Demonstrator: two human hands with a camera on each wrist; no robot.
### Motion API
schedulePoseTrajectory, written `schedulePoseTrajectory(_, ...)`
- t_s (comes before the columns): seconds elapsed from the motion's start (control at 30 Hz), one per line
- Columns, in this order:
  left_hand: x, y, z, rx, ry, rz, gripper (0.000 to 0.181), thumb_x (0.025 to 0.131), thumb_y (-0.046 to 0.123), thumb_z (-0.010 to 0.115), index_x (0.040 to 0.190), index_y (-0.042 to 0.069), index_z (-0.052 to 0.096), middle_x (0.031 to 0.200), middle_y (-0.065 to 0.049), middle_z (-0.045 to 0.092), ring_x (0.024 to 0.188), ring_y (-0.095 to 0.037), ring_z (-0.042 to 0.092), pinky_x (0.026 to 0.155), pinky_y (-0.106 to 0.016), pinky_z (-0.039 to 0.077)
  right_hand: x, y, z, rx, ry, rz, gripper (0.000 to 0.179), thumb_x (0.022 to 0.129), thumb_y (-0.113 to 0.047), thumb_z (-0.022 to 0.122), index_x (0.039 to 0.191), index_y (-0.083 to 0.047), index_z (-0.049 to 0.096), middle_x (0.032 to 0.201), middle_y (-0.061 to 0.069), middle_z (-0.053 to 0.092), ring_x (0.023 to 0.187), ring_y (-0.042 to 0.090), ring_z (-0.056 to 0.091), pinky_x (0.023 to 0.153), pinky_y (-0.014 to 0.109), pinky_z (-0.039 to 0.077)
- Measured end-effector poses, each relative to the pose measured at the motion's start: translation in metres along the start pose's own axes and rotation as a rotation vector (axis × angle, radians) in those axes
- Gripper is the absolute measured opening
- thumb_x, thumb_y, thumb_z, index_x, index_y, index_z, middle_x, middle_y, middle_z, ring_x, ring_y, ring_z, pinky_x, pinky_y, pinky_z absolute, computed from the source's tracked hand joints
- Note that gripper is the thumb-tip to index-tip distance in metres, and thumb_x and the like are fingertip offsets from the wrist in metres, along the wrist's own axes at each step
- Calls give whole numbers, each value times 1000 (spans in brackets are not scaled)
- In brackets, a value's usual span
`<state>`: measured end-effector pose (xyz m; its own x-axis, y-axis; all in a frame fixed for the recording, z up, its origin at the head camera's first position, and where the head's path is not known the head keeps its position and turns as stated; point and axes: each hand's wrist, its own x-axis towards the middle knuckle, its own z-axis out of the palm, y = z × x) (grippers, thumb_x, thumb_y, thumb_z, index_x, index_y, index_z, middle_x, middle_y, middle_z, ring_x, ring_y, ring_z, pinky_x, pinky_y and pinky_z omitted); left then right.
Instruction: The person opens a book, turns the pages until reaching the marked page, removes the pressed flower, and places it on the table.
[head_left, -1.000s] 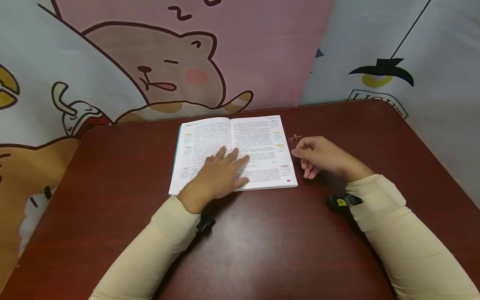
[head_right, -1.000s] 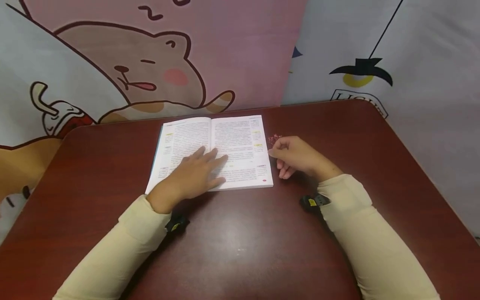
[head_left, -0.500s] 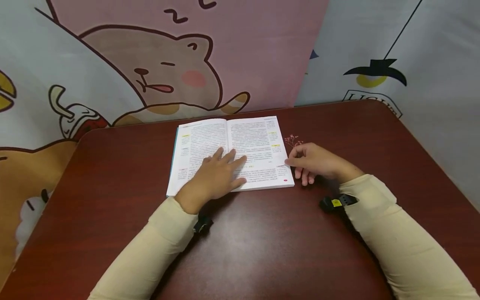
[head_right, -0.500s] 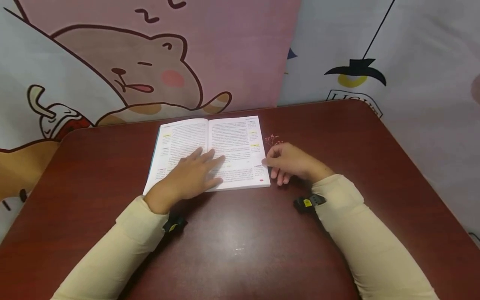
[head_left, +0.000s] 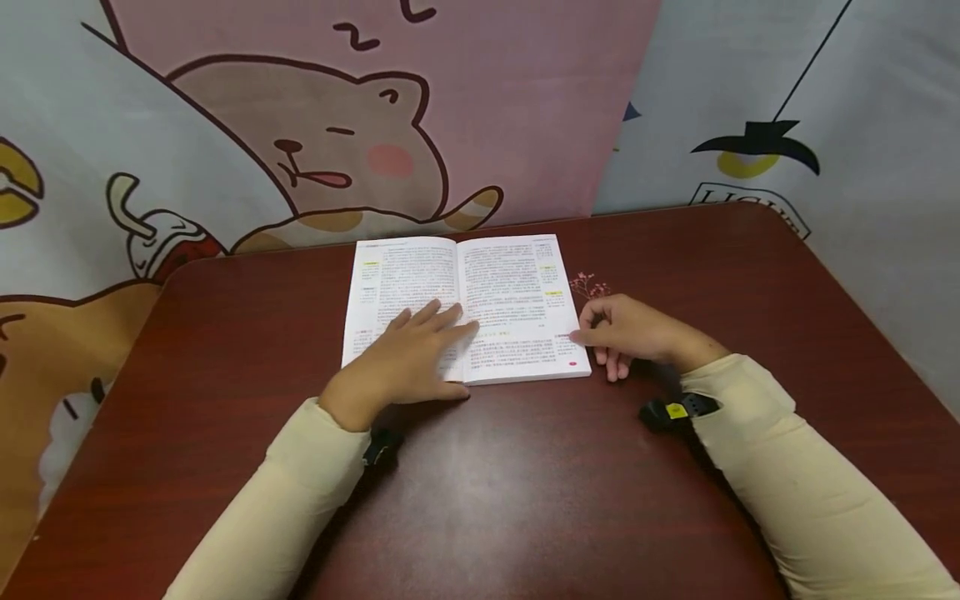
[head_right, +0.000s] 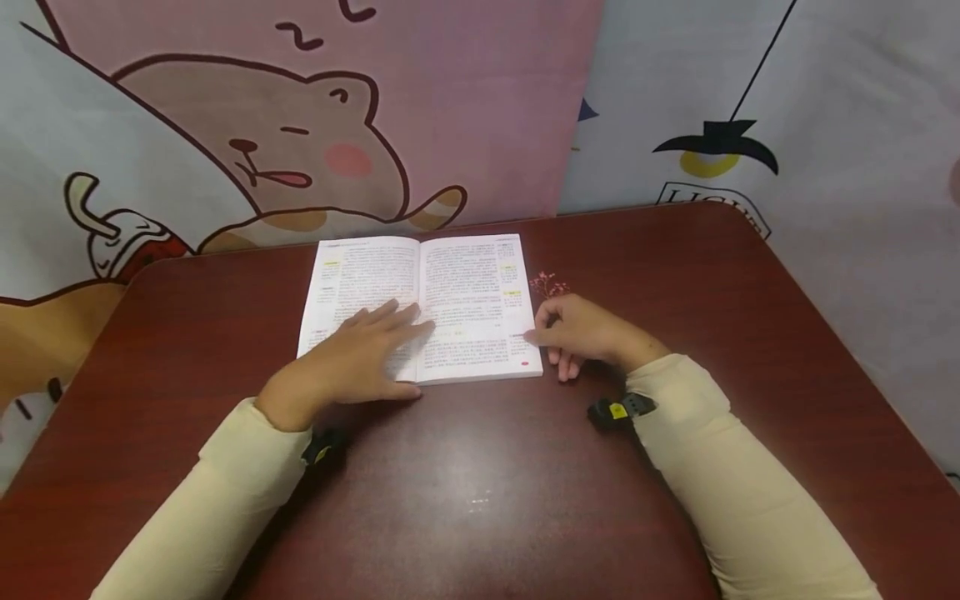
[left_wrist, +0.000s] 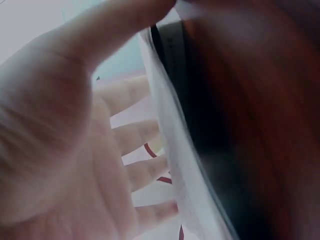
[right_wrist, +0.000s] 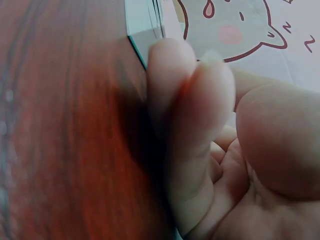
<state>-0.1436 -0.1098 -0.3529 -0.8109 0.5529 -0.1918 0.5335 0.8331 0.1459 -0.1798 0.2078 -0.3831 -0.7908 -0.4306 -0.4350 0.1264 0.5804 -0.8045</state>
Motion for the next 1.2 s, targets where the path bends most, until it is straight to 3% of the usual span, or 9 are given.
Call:
schedulePoseTrajectory(0.23, -11, -7, -6, 11, 49, 12, 86, 67, 40, 78, 141, 28, 37, 152, -6, 27, 141, -31, 19, 109, -56, 19, 0, 0, -2, 1, -10, -7, 37, 85, -34, 64, 93, 0, 50, 61, 13, 56, 44, 26, 61, 43, 43, 50)
schedulePoseTrajectory(0.4, -13, -7, -8, 19, 38, -2, 84, 68, 28, 78, 141, 28, 37, 152, -5, 26, 141, -31, 19, 110, -56, 18, -1, 1, -2, -1, -7, -7, 38, 85, -35, 65, 93, -1, 50, 61, 13, 56, 43, 26, 61, 43, 43, 50)
schedulePoseTrajectory(0.83, -19, -5, -21, 36, 14, -37, 86, 68, 20, 75, 143, 27, 33, 152, -6, 27, 140, -30, 21, 110, -57, 17, 2, 3, -4, 2, -16, -6, 36, 85, -35, 64, 94, -3, 51, 62, 13, 57, 44, 27, 61, 43, 43, 50)
schedulePoseTrajectory(1.2, -32, -3, -36, 88, 132, -29, 82, 67, 20, 73, 141, 26, 38, 143, -8, 41, 133, -31, 36, 108, -60, 17, 2, 4, -3, 13, -25, -6, 37, 85, -34, 64, 93, -1, 50, 61, 13, 57, 43, 26, 60, 42, 42, 50)
